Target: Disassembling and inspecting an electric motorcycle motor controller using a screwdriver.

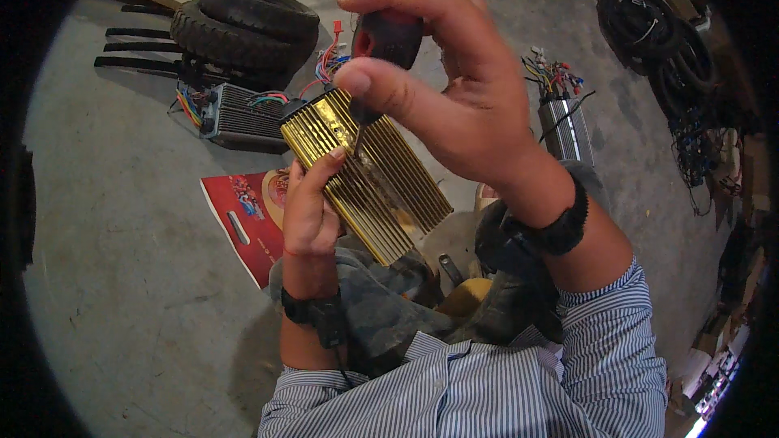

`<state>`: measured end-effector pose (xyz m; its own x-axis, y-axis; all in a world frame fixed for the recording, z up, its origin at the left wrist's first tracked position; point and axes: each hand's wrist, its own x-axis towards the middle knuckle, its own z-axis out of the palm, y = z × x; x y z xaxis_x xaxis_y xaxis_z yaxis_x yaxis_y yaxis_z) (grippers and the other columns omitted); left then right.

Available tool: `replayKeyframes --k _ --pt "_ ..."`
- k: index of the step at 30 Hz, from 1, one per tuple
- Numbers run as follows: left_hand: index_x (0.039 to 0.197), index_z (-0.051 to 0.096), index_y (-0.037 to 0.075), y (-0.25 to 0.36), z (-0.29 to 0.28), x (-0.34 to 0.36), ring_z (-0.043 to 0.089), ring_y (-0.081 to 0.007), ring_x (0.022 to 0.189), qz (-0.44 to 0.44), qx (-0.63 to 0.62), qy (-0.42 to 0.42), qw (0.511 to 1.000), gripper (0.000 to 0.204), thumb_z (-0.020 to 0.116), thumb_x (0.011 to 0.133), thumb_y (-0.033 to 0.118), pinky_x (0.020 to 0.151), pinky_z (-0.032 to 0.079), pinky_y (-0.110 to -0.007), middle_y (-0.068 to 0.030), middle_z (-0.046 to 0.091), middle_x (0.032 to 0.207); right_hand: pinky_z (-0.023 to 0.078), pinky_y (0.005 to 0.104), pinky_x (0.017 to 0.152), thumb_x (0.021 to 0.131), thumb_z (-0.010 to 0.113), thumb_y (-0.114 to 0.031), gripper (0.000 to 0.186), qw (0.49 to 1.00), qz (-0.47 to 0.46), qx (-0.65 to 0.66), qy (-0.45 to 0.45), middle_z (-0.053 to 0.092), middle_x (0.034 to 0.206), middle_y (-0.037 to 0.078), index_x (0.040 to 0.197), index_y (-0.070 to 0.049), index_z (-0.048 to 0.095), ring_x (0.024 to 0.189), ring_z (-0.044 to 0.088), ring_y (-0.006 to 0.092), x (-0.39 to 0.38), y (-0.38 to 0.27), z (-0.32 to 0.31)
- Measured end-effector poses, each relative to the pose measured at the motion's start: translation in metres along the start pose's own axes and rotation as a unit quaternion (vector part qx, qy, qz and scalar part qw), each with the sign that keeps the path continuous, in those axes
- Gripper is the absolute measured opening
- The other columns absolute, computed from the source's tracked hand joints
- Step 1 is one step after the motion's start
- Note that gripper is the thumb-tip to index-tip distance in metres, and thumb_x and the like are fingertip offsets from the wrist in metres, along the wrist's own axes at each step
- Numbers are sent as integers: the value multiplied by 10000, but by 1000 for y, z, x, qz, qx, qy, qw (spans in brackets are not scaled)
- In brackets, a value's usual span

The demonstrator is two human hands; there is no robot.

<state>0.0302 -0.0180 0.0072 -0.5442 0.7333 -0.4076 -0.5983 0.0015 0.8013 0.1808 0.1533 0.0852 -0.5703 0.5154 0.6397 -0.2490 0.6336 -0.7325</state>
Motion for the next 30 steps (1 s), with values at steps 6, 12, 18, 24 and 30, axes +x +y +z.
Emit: replayKeyframes --k 6,12,18,24,30 --pt "1209 591 16 -2 -7 1 703 -177 965 5 -4 -9 1000 277 654 939 27 861 588 -331 -85 701 1115 460 323 972 996 636 -239 504 971 68 228 30 579 1297 133 1416 -1 494 1095 576 157 5 -1 10" --pt "1208 591 17 -1 -2 0 700 -180 967 3 0 10 1000 278 657 938 27 864 586 -333 -83 700 1114 469 342 997 1001 619 -171 475 999 -30 15 -6 579 1293 143 1426 -10 482 1146 580 190 -1 7 0" --pt "1217 581 20 -2 -5 1 699 -180 969 2 -5 -1 1000 290 663 938 32 864 586 -337 -84 698 1118 487 359 992 968 667 -143 511 984 44 167 52 603 1215 125 1423 -6 480 1092 607 197 3 1 16" --pt "1213 575 18 -1 -5 2 700 -178 967 1 -10 -11 1000 289 662 939 33 861 591 -333 -91 697 1121 515 382 975 975 651 -119 483 981 54 182 30 611 1281 157 1414 -6 484 1161 623 240 0 14 5" --pt "1214 578 18 -2 -4 2 702 -181 961 7 -10 -16 1000 287 662 941 39 848 595 -334 -90 697 1114 512 367 976 965 669 -146 489 978 74 189 50 610 1305 166 1403 -13 495 1149 628 227 -2 15 6"
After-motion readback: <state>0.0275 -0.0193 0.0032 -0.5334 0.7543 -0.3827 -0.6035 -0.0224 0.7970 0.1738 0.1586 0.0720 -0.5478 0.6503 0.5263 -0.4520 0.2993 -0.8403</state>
